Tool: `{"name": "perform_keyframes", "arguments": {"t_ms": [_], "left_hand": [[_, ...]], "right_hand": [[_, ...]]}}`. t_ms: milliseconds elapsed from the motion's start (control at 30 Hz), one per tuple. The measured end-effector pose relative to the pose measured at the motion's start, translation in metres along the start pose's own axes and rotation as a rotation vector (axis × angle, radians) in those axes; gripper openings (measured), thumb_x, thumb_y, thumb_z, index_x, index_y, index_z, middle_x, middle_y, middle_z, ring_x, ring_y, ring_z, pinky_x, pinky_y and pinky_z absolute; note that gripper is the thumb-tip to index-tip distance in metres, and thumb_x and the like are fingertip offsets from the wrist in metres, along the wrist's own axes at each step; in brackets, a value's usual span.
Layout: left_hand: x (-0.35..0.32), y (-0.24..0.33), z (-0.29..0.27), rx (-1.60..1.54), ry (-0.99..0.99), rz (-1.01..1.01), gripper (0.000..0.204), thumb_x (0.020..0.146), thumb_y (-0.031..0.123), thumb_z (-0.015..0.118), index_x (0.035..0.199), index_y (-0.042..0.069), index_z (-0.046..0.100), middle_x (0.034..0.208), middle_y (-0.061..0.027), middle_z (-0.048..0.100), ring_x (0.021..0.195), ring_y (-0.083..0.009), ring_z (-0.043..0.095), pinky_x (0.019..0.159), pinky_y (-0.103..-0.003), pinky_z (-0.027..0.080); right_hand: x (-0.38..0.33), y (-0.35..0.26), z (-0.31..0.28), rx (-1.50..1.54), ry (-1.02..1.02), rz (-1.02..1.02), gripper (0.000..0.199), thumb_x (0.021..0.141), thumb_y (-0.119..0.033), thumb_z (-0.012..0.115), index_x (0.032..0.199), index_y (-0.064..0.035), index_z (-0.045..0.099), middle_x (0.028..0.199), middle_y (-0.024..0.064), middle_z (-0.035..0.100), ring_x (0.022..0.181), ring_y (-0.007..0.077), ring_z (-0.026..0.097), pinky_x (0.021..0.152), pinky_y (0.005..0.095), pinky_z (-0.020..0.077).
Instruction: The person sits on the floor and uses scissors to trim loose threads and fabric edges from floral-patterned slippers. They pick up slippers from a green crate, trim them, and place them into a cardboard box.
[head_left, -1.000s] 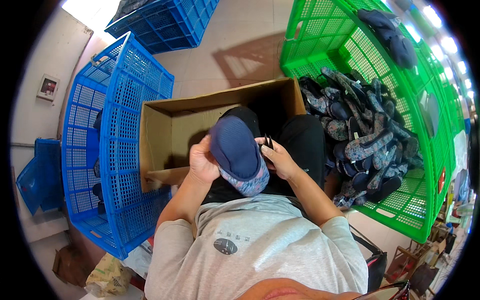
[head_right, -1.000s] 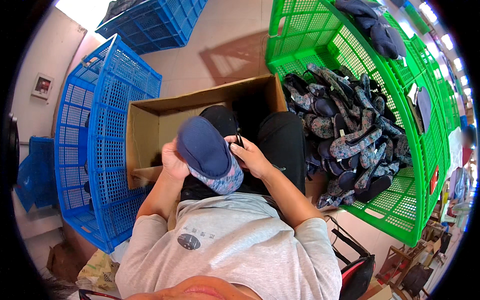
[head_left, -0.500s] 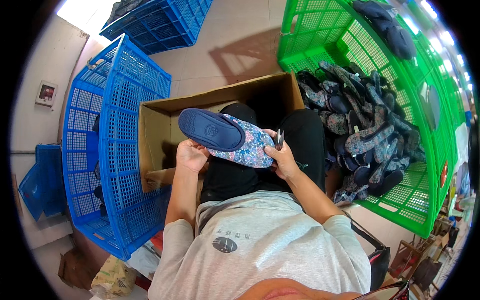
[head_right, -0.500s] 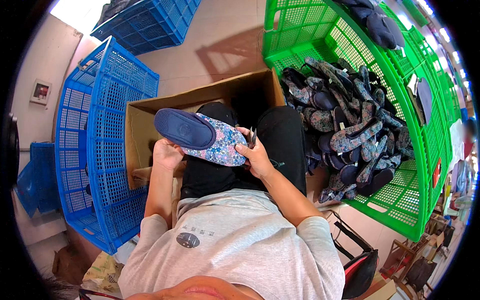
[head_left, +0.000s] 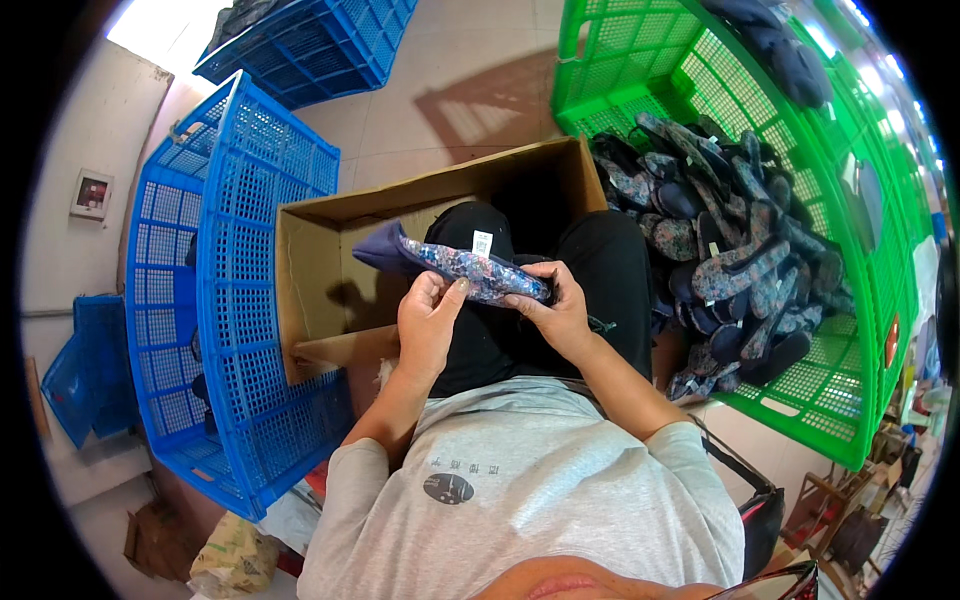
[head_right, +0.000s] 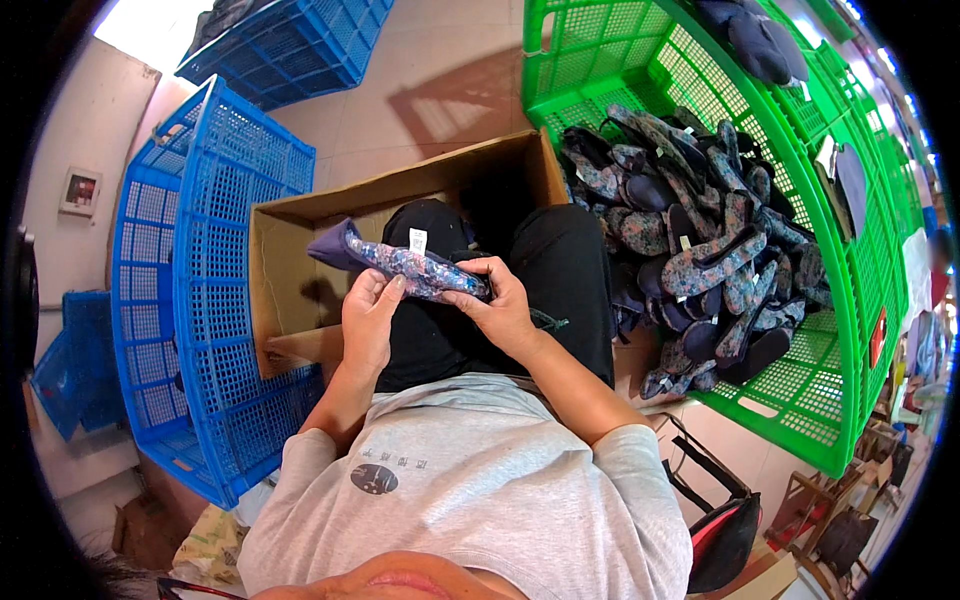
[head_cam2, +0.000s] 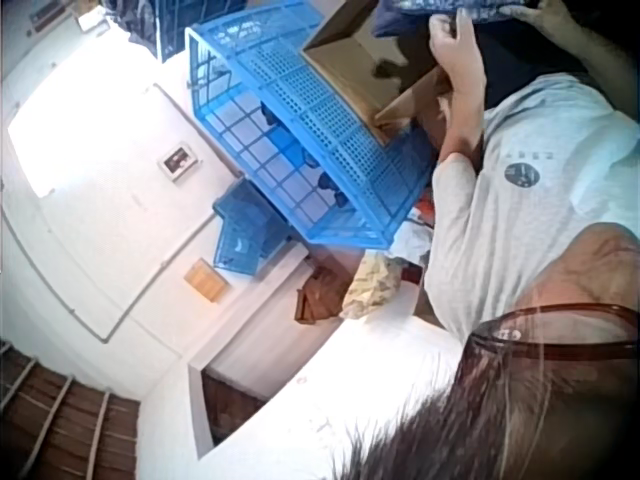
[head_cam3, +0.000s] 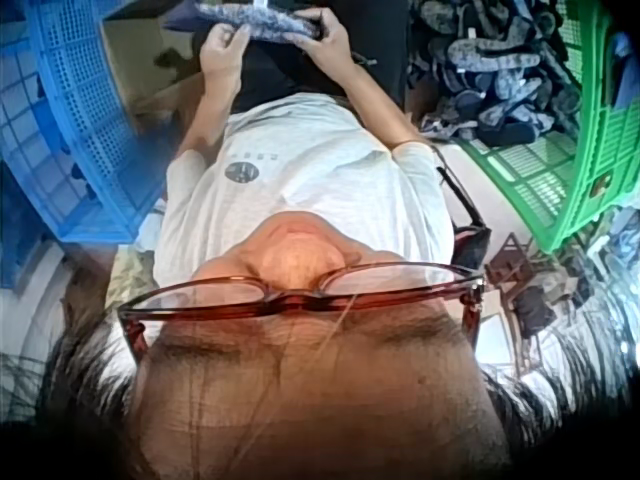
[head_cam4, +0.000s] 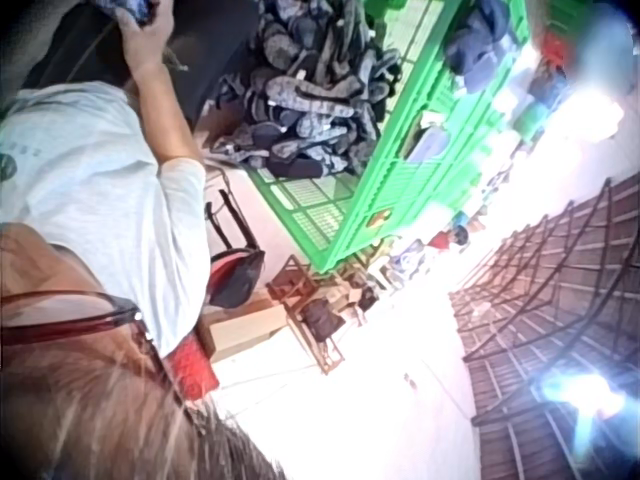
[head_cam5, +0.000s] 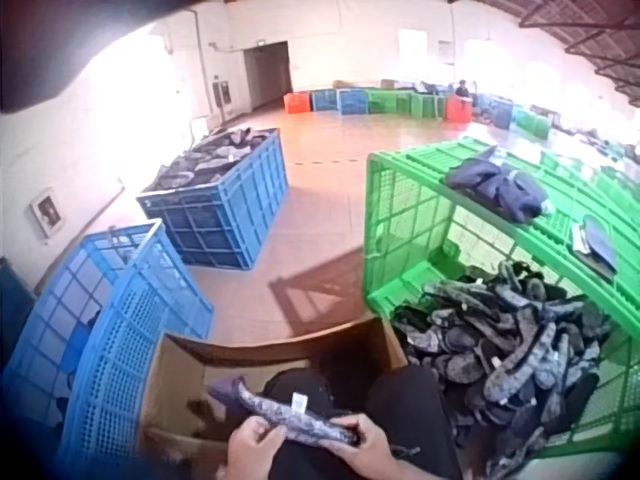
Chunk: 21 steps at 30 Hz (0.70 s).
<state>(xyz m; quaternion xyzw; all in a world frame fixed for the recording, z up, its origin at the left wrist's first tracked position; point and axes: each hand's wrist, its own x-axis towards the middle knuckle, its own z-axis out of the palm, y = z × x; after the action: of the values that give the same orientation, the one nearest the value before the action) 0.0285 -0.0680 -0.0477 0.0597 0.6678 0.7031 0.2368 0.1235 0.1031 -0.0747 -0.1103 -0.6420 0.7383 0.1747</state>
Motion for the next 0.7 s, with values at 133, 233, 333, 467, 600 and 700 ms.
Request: {"name": "perform_keyframes", "arguments": {"t_ms": [133,233,333,467,600,700], "left_hand": [[0.000,0.009,0.004,-0.187,-0.071,-0.095,0.017,0.091,0.005,0.067,0.107,-0.001,0.065,0.103,-0.0041,0.068,0.094,-0.0116,0.062,0.089,-0.027,0.048],[0.003,0.004,-0.002,-0.251,-0.108,-0.127,0.020,0.090,0.003,0.067,0.109,0.000,0.065,0.104,-0.0048,0.068,0.096,-0.0124,0.062,0.092,-0.029,0.047],[0.002,0.004,0.002,-0.258,-0.076,-0.098,0.021,0.089,0.001,0.066,0.110,0.000,0.065,0.105,-0.0055,0.069,0.097,-0.0130,0.063,0.093,-0.030,0.048],[0.001,0.007,0.008,-0.233,-0.051,-0.079,0.021,0.089,-0.001,0.064,0.111,-0.001,0.065,0.105,-0.0049,0.069,0.099,-0.0128,0.063,0.092,-0.030,0.049],[0.001,0.001,0.010,-0.157,-0.028,-0.057,0.016,0.089,0.002,0.064,0.105,0.000,0.067,0.102,-0.0064,0.070,0.098,-0.0153,0.064,0.089,-0.031,0.049],[0.003,0.003,0.012,0.447,0.053,0.286,0.011,0.086,0.006,0.067,0.095,0.001,0.069,0.096,-0.0111,0.071,0.091,-0.0237,0.065,0.084,-0.035,0.049]], "right_hand": [[-0.003,0.007,-0.003,0.035,-0.039,-0.022,0.039,0.080,-0.003,0.080,0.112,-0.0026,0.057,0.104,0.0053,0.061,0.096,0.0107,0.060,0.086,0.0251,0.0495],[-0.004,0.009,0.000,0.021,-0.079,0.026,0.040,0.079,-0.004,0.082,0.110,-0.0034,0.056,0.107,0.0055,0.061,0.098,0.0113,0.059,0.087,0.0260,0.0498],[-0.007,0.001,0.004,-0.031,-0.054,0.044,0.044,0.078,-0.012,0.083,0.113,-0.0029,0.058,0.106,0.0043,0.061,0.095,0.0102,0.058,0.085,0.0257,0.0482],[-0.003,0.003,0.000,0.042,-0.075,0.097,0.047,0.079,-0.018,0.083,0.114,-0.0024,0.056,0.109,0.0053,0.059,0.101,0.0115,0.055,0.089,0.0267,0.0461],[0.001,0.005,0.003,-0.046,-0.022,0.061,0.037,0.081,-0.019,0.080,0.107,-0.0021,0.059,0.099,0.0034,0.061,0.088,0.0087,0.055,0.078,0.0248,0.0462],[0.003,0.010,0.006,-0.108,0.045,0.089,0.033,0.081,-0.019,0.080,0.101,-0.0012,0.061,0.087,0.0021,0.061,0.079,0.0075,0.054,0.070,0.0243,0.0455]]}}
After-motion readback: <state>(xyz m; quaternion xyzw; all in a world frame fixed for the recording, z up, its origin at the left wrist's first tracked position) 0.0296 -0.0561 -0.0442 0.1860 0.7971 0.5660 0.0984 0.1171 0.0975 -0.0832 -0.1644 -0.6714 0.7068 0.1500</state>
